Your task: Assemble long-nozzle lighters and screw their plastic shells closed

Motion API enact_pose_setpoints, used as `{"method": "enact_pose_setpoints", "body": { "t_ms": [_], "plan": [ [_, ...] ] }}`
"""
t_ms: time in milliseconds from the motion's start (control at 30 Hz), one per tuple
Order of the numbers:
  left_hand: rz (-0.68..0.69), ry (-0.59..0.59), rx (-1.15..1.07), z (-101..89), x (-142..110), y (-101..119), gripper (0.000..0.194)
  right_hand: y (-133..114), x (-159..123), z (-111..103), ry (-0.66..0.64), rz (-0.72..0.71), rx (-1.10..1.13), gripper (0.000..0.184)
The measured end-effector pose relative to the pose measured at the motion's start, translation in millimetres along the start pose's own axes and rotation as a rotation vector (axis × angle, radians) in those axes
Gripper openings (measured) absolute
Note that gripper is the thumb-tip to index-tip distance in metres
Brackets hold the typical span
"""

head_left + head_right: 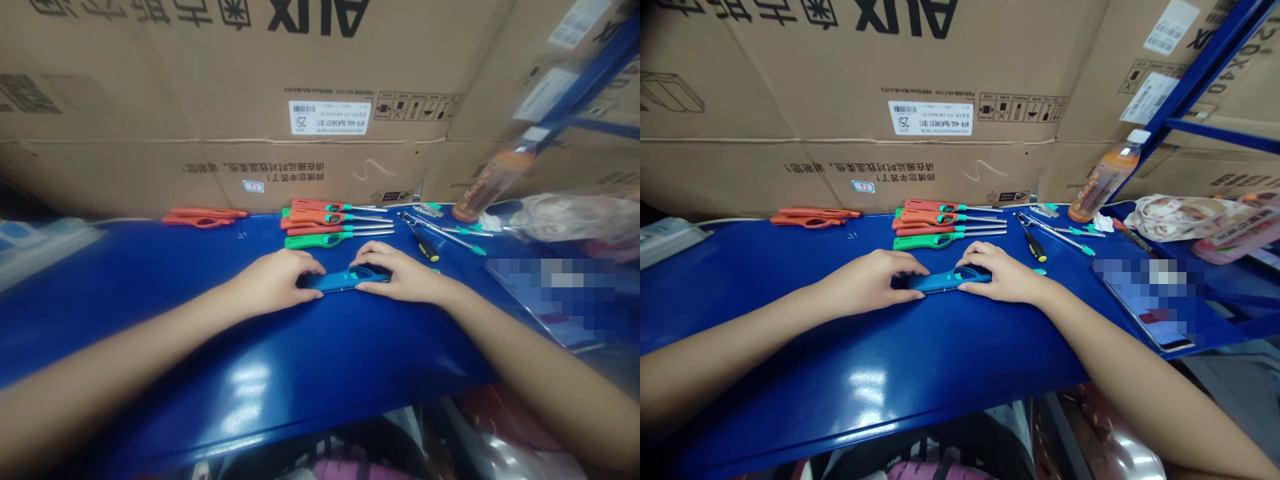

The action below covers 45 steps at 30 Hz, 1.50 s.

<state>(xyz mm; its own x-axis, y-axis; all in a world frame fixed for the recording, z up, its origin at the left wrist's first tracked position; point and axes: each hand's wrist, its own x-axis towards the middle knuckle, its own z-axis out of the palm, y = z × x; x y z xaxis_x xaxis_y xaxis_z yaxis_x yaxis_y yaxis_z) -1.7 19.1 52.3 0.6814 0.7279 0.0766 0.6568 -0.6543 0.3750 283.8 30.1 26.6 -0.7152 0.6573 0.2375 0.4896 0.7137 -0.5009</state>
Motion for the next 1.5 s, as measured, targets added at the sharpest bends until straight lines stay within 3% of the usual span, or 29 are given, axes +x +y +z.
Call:
{"method": "enact_pose_setpoints", "body": {
  "t_ms": [733, 900, 1500],
  "plan": [
    [-0.030, 0.002, 0.020, -5.6, -1.5, 5.7, 0.030, -4.1, -0.3, -3.0, 0.013, -0.007, -0.042, 0.030],
    [-0.068, -0.044, 0.045, -1.5, -1.2, 6.1, 0.031, -3.1, 0.0, -2.3, -0.013, -0.007, -0.061, 0.031],
    [-0.067, -0.034, 0.047, 2.5, -1.0, 6.9, 0.029, -3.1, 0.1, -1.4, -0.007, -0.011, -0.054, 0.031]
  ]
}}
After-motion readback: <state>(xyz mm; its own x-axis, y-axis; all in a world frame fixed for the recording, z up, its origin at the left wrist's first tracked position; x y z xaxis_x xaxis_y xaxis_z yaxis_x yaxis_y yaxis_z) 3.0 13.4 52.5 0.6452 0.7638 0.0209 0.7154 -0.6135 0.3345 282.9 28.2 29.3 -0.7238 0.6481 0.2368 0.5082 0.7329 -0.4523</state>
